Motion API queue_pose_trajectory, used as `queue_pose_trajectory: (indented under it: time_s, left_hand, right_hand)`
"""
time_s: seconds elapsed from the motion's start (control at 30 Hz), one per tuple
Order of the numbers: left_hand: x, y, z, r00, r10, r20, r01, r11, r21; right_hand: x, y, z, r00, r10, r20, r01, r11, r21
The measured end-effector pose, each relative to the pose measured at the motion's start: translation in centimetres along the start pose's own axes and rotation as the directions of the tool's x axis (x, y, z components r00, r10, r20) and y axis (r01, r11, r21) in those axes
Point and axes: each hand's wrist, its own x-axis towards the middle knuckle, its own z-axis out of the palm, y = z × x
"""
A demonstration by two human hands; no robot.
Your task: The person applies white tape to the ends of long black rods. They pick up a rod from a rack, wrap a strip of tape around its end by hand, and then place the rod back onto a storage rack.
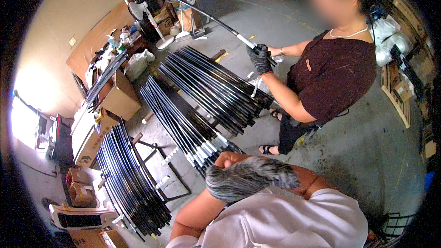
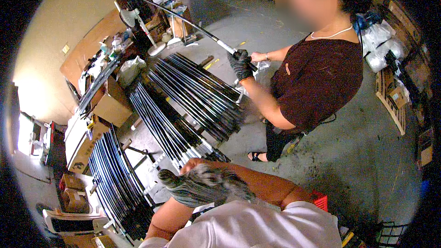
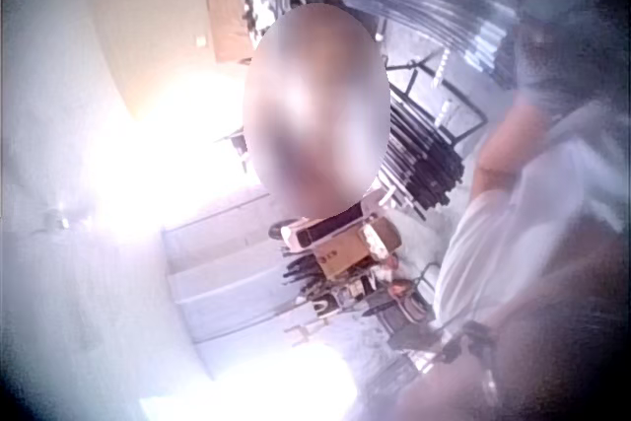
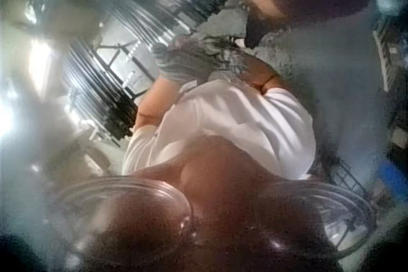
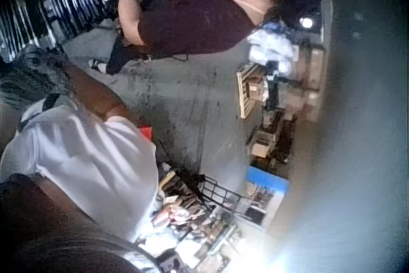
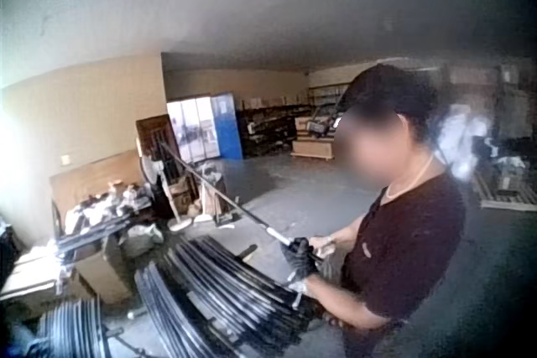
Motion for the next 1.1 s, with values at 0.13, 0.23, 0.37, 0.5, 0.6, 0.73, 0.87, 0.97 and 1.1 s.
queue_pose_trajectory:
  time_s: [0.13,0.23,0.37,0.5,0.6,0.73,0.87,0.97,1.1]
  left_hand:
    - [4.2,0.4,6.3,0.693,0.069,-0.717,0.204,0.936,0.288]
    - [6.9,-0.4,7.9,0.566,0.129,-0.814,0.232,0.923,0.307]
    - [8.5,-0.7,8.6,0.554,0.179,-0.813,0.195,0.922,0.335]
    - [9.4,-0.5,8.6,0.54,0.197,-0.818,0.186,0.92,0.345]
    - [10.4,-0.5,8.6,0.528,0.21,-0.823,0.183,0.918,0.351]
    - [10.4,0.4,8.9,0.522,0.225,-0.823,0.2,0.905,0.374]
    - [8.3,4.1,9.0,0.37,0.282,-0.885,0.561,0.692,0.454]
    - [2.3,9.7,7.6,0.492,0.309,-0.814,0.799,-0.53,0.282]
    - [-3.1,9.1,9.8,0.187,0.109,-0.976,0.926,-0.352,0.138]
  right_hand:
    - [-0.2,-1.3,0.0,0.997,0.032,-0.076,-0.04,0.994,-0.106]
    - [0.8,1.1,-0.5,0.997,0.075,-0.021,-0.078,0.975,-0.208]
    - [1.3,3.3,-1.6,0.993,0.119,0.011,-0.115,0.974,-0.197]
    - [1.1,4.2,-2.8,0.991,0.135,-0.021,-0.137,0.973,-0.185]
    - [1.2,4.9,-3.8,0.987,0.148,-0.065,-0.159,0.965,-0.209]
    - [0.7,6.1,-6.0,0.968,0.174,-0.183,-0.218,0.942,-0.255]
    - [-2.3,7.2,-11.1,0.907,0.125,-0.401,-0.243,0.935,-0.259]
    - [-5.6,7.7,-13.0,0.79,0.127,-0.6,-0.293,0.937,-0.187]
    - [-10.9,7.3,-13.6,0.71,-0.084,-0.699,-0.431,0.733,-0.526]
